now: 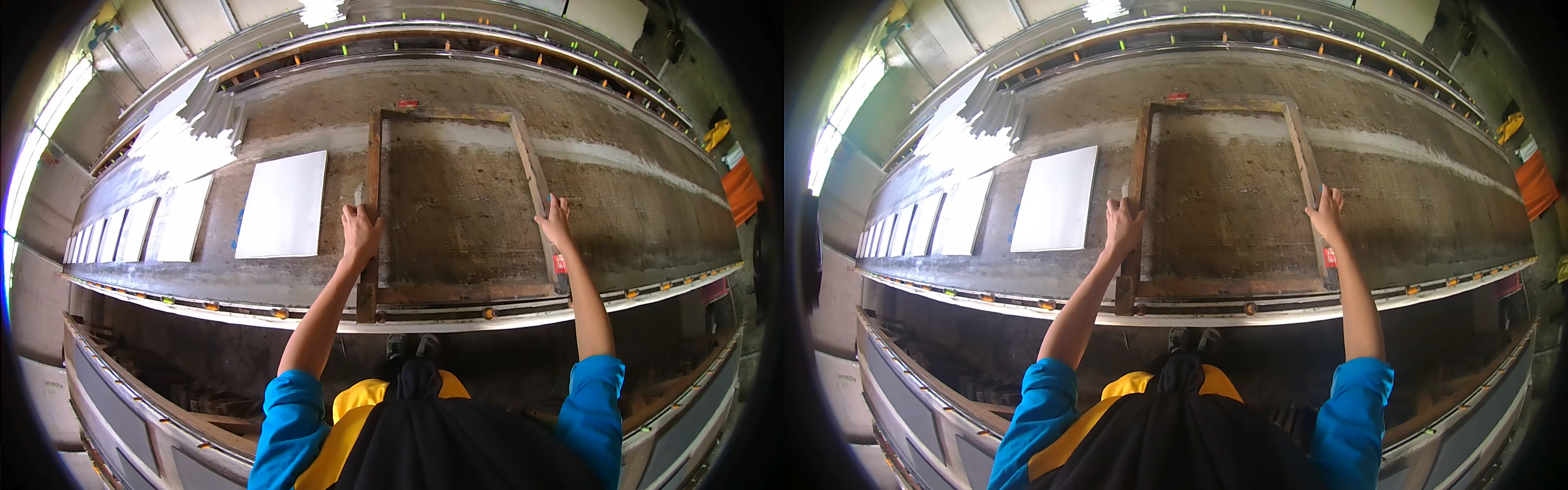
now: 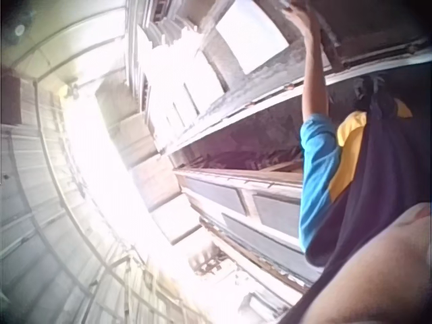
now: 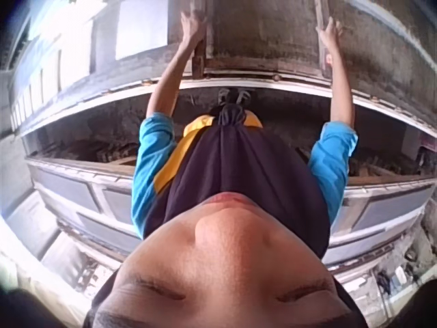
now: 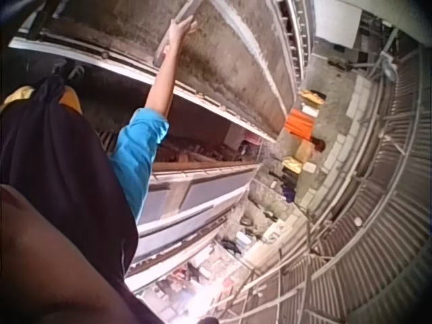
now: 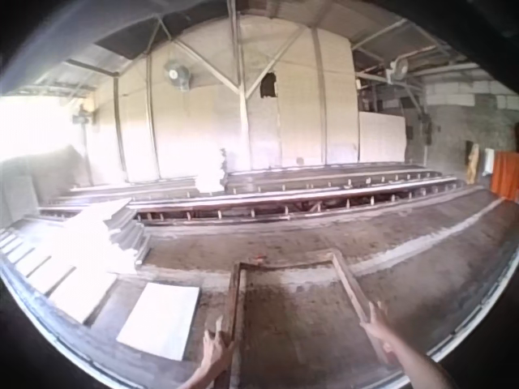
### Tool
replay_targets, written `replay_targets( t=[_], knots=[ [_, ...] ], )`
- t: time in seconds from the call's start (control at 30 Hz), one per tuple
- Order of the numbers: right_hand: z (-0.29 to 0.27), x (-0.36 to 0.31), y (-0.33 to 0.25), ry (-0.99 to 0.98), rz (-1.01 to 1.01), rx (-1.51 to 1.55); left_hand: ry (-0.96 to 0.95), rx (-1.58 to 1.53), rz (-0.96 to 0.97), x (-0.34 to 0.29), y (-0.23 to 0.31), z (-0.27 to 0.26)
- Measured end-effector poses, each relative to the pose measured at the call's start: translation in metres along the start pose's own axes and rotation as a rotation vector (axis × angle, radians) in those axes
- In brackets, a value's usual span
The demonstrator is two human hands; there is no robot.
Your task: The person repeatedly picks up white rectangular panels from a stack on a conveyor belt and places them into a wooden frame. They adjust the panels within the frame using both hands before moving the frame aside and repeating the process with the next panel.
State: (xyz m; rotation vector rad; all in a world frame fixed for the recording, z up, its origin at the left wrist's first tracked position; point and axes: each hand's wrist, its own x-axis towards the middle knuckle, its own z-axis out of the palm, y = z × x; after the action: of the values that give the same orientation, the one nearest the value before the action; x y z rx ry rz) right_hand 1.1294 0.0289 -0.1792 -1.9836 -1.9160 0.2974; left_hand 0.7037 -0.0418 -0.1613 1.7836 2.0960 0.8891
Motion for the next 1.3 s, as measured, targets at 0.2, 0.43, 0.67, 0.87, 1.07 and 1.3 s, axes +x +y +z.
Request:
replay_targets(
  t=[0.2, 0.43, 0.67, 0.87, 1.07, 1.3],
  knots=[
    [0.005, -0.003, 0.006, 0.007, -0.041, -0.009, 0.06, 0.009, 0.034, -0.007, 0.003, 0.002],
    [0.003, -0.005, 0.02, -0.042, -0.02, 0.0, -0.03, -0.051, -0.01, 0.0, 0.003, 0.005],
    [-0.014, 0.019, -0.02, -0.008, 0.002, -0.116, -0.005, -0.129, 0.126, 0.054, -0.001, 0.02],
    [-0.011, 0.011, -0.05, 0.016, 0.122, -0.229, -0.014, -0.163, 0.183, 0.059, -0.015, 0.029],
    [-0.013, 0.003, -0.057, 0.088, 0.078, -0.332, -0.061, -0.132, 0.108, 0.053, 0.0, 0.019],
    [-0.017, -0.005, -0.081, 0.032, 0.122, -0.27, -0.012, -0.171, 0.188, 0.016, -0.016, 0.007]
  ],
)
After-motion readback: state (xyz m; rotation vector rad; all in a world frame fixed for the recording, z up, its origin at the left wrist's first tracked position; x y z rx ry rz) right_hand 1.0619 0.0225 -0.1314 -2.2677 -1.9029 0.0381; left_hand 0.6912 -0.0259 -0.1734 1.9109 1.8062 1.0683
